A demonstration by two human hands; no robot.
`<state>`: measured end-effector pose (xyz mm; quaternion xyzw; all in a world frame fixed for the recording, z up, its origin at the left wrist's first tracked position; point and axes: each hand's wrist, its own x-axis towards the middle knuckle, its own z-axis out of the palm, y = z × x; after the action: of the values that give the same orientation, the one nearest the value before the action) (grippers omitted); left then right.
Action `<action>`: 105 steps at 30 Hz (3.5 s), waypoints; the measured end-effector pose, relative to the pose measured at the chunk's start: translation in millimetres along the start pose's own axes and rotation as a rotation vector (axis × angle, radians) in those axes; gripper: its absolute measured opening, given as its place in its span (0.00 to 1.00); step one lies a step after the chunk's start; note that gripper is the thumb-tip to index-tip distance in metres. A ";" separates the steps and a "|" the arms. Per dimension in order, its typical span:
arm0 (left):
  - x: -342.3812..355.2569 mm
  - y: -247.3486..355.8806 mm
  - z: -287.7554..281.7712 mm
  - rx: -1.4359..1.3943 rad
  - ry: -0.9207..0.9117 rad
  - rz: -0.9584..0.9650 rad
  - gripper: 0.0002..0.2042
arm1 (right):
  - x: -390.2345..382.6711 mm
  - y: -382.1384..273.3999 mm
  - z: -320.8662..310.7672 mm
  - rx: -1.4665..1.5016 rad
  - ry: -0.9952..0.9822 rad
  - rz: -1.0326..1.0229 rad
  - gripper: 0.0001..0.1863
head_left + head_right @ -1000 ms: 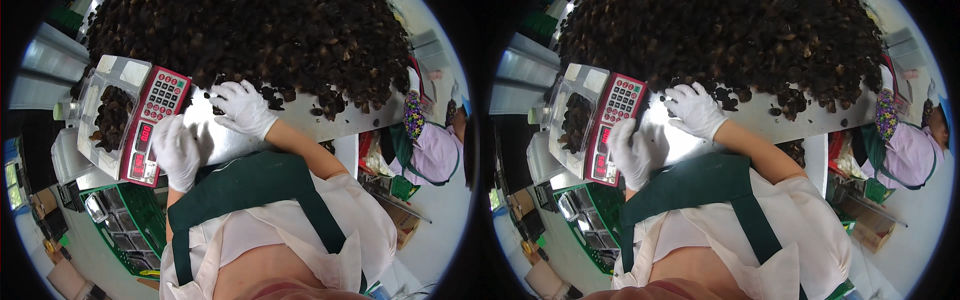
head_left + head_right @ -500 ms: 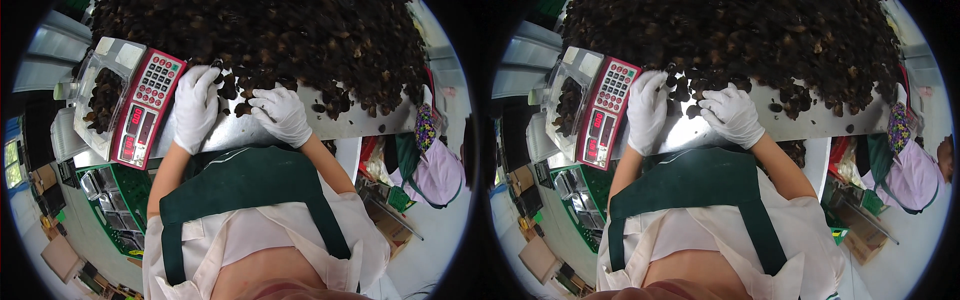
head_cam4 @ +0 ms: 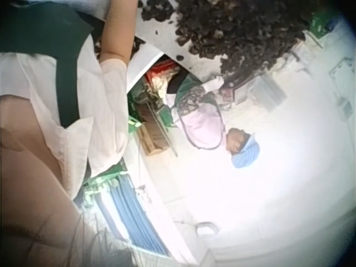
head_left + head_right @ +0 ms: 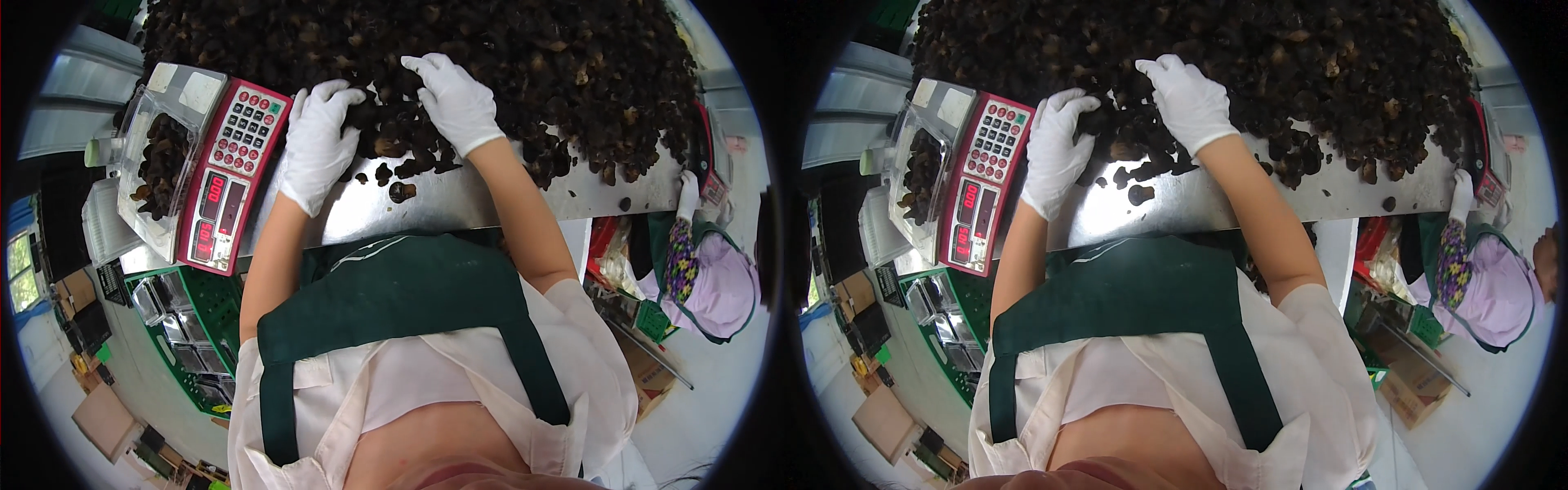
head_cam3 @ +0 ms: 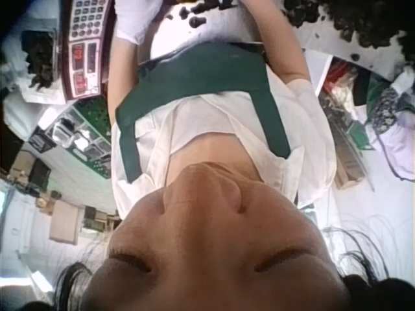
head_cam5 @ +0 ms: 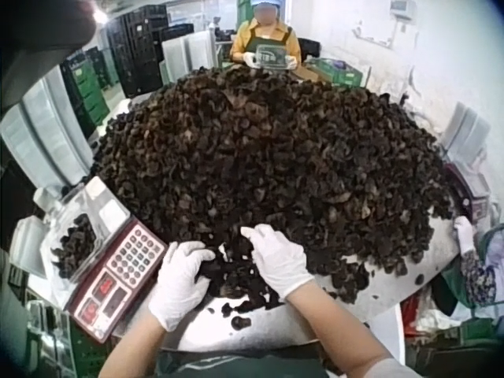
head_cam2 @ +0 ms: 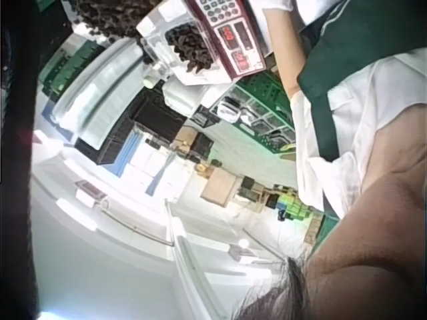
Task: The person sorts mushrooms from a pile on the table, places them into plastic containers on a digital scale to weigh them, fastens lids onto the containers, and stacks the packaged containers into a green crate.
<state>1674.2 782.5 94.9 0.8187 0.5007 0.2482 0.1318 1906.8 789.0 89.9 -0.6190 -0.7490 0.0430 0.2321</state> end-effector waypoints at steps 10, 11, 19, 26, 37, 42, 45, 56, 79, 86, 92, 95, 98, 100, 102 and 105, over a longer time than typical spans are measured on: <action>-23.8 25.6 -13.7 -0.042 0.151 -0.069 0.24 | 12.2 18.4 -47.5 1.036 -0.065 0.480 0.12; -12.9 32.9 -8.6 -0.055 0.241 0.047 0.22 | 9.1 21.4 -47.8 1.033 -0.064 0.479 0.12; 39.4 63.4 55.6 0.396 -0.079 0.250 0.14 | -25.9 40.8 -49.2 1.590 0.036 0.632 0.06; 38.0 61.3 43.7 -0.489 0.237 -0.083 0.10 | -52.6 67.7 -53.0 1.586 0.114 0.669 0.10; -3.2 156.0 32.1 -0.795 -0.496 0.497 0.16 | -182.3 124.9 -215.3 0.843 -0.128 0.789 0.15; -14.8 118.2 27.1 -0.539 -0.471 0.422 0.11 | -193.3 115.2 -173.7 0.525 0.013 0.786 0.13; -17.9 76.1 16.3 -0.168 0.061 0.443 0.17 | -137.2 47.9 -133.7 0.497 -0.064 0.504 0.12; -118.6 -6.4 -6.0 -0.052 0.130 -0.101 0.17 | -31.6 -63.8 6.8 0.208 0.048 -0.267 0.10; -126.7 -34.1 6.9 -0.314 0.386 -0.139 0.15 | -101.6 10.3 -140.0 0.217 -0.509 0.412 0.22; -92.8 -14.6 1.7 -0.050 0.169 -0.048 0.18 | -65.0 -52.9 -2.1 0.116 -0.168 -0.192 0.41; -112.6 -19.2 -0.9 -0.073 0.180 -0.054 0.14 | -84.2 -64.7 12.1 0.131 -0.070 -0.343 0.26; -91.5 -16.8 -11.7 -0.128 0.302 -0.006 0.16 | -103.5 -47.6 18.6 0.111 0.033 -0.267 0.17; -43.3 -33.6 -15.0 -0.066 0.370 0.101 0.18 | -95.8 -34.5 23.6 0.341 0.106 -0.151 0.12; -5.2 -30.4 -24.1 0.056 0.275 0.154 0.23 | -89.5 -28.5 26.8 0.373 0.166 -0.142 0.12; 15.4 -28.7 -14.4 0.144 0.134 0.116 0.23 | -80.4 -34.6 24.3 0.409 0.306 -0.047 0.16; 29.3 -40.9 -3.5 0.180 -0.121 0.007 0.19 | -65.3 -50.0 7.3 0.285 0.094 -0.054 0.24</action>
<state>1652.4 827.2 86.9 0.8426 0.5091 0.1526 0.0868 1866.7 717.3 81.9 -0.5608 -0.7400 0.1138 0.3535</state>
